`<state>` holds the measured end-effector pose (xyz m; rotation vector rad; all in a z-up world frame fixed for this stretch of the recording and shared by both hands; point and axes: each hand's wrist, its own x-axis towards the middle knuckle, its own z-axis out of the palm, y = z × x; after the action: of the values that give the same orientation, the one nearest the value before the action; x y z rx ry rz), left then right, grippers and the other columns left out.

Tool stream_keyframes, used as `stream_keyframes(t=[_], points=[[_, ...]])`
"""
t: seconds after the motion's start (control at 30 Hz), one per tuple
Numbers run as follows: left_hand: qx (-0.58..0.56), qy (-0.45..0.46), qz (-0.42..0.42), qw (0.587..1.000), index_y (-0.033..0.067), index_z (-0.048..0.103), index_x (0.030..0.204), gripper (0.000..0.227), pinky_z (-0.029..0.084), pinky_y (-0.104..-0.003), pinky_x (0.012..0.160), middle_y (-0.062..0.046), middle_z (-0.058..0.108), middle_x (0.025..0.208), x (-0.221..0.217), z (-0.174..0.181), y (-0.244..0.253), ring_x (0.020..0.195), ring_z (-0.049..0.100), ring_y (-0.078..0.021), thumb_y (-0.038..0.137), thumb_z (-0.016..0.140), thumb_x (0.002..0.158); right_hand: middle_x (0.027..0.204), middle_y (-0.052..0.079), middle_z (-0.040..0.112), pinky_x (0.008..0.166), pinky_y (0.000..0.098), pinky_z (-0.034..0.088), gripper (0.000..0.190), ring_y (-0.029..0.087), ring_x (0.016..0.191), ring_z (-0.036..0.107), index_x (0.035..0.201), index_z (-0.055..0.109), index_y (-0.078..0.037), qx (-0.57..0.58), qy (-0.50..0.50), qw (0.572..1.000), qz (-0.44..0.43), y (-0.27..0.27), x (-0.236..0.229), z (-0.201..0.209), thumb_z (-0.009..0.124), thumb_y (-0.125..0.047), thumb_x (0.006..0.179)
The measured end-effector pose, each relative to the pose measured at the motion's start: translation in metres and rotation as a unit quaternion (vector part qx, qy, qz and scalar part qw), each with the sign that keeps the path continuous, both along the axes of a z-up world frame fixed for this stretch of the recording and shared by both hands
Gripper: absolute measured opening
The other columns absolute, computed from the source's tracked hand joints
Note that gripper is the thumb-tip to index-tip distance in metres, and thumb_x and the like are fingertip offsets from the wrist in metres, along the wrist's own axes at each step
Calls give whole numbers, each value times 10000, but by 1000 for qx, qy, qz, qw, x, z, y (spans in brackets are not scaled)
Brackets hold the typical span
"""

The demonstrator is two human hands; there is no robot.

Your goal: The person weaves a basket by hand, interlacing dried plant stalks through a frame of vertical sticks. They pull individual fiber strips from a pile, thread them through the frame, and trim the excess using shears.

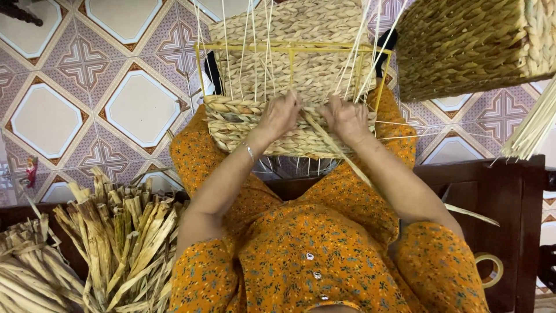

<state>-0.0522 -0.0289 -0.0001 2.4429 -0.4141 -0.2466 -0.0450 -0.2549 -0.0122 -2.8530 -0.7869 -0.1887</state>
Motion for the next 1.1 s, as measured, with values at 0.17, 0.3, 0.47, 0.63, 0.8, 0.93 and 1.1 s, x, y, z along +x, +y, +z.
stream_keyframes(t=[0.17,0.3,0.47,0.63,0.8,0.93,1.1], points=[[-18,105,109,988,83,428,1261,349,472,-321,430,-88,570,647,23,-10,-20,485,525,-187,110,628,976,632,20,601,329,377,454,231,134,403,494,943,642,-100,168,269,944,-93,-10,-19,-14,626,-321,1010],[11,-32,102,994,27,381,1333,520,497,-364,420,-195,611,755,16,-4,-24,483,551,-246,77,675,907,832,64,672,533,330,520,171,107,642,574,969,698,-135,179,46,983,-13,-10,-27,17,693,-298,1021],[130,-63,-8,989,27,555,1240,410,610,-323,590,-207,662,1096,21,-30,-32,745,668,-231,-178,584,886,576,73,539,473,396,465,373,202,572,484,755,714,-115,21,-20,998,54,-8,-40,75,779,-482,773],[-86,92,9,992,81,682,1197,385,588,-303,769,-127,643,1149,16,7,-28,889,644,-193,-114,576,882,675,65,528,406,307,412,84,170,556,468,878,682,-84,-64,71,994,53,-38,-24,57,646,-88,953],[-143,301,22,943,165,634,1280,452,578,-290,763,-60,610,1119,14,58,-20,882,612,-156,-60,553,896,750,87,584,524,311,431,124,181,718,499,881,677,-49,-31,-132,990,42,-12,2,121,647,68,854],[-90,284,-5,955,159,659,1152,340,494,-304,745,-6,643,971,16,43,-28,824,583,-122,193,749,826,954,94,710,622,342,454,66,225,806,564,897,670,-40,1,-227,961,156,-10,20,127,683,-3,843],[0,268,31,963,102,668,997,404,454,-318,705,-49,636,918,9,51,-51,772,542,-167,467,778,861,808,31,689,641,321,448,111,183,845,541,945,697,-128,-217,-70,972,56,-13,39,133,651,-76,1031]])
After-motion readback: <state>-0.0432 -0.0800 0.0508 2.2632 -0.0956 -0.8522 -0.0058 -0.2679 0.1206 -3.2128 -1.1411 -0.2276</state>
